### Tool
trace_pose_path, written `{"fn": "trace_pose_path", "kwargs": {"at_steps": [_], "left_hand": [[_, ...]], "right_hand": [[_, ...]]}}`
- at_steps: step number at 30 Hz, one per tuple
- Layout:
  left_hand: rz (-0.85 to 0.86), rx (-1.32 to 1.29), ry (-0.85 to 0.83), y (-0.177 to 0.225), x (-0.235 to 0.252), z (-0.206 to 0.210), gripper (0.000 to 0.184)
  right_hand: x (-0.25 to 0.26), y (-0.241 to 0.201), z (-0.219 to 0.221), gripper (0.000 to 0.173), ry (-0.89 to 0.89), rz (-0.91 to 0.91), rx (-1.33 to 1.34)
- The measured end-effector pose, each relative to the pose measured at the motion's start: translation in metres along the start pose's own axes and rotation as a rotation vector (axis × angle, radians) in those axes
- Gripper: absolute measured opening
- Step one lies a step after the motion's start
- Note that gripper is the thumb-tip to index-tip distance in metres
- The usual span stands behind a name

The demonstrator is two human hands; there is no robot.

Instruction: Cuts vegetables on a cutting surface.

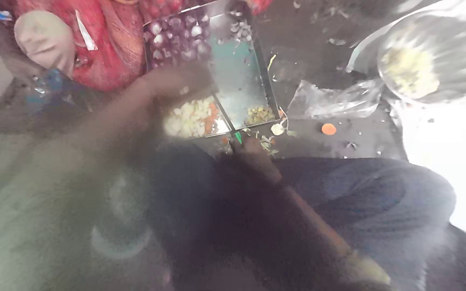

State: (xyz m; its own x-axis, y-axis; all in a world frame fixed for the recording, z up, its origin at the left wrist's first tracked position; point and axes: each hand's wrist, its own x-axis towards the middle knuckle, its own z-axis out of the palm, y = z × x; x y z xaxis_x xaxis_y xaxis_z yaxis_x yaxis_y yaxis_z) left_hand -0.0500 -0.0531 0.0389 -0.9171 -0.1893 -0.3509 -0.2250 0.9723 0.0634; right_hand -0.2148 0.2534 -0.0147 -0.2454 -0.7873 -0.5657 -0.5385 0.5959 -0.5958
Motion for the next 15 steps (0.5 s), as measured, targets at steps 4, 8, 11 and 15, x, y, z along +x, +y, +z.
{"fn": "trace_pose_path", "kwargs": {"at_steps": [4,8,11,15], "left_hand": [[-0.041,-0.011,0.01,-0.003,-0.005,-0.002,0.039],[-0.059,-0.001,0.002,-0.01,-0.009,0.005,0.039],[-0.063,0.011,0.012,-0.014,-0.01,0.011,0.042],[-0.055,-0.032,0.024,-0.018,-0.012,0.017,0.039]], "right_hand": [[0.001,0.002,0.002,0.038,0.01,-0.024,0.007],[0.002,0.001,0.002,0.04,0.002,-0.013,-0.007],[0.004,0.002,0.005,0.041,0.003,-0.006,-0.008],[0.006,0.005,0.009,0.044,-0.008,0.005,0.01]]}}
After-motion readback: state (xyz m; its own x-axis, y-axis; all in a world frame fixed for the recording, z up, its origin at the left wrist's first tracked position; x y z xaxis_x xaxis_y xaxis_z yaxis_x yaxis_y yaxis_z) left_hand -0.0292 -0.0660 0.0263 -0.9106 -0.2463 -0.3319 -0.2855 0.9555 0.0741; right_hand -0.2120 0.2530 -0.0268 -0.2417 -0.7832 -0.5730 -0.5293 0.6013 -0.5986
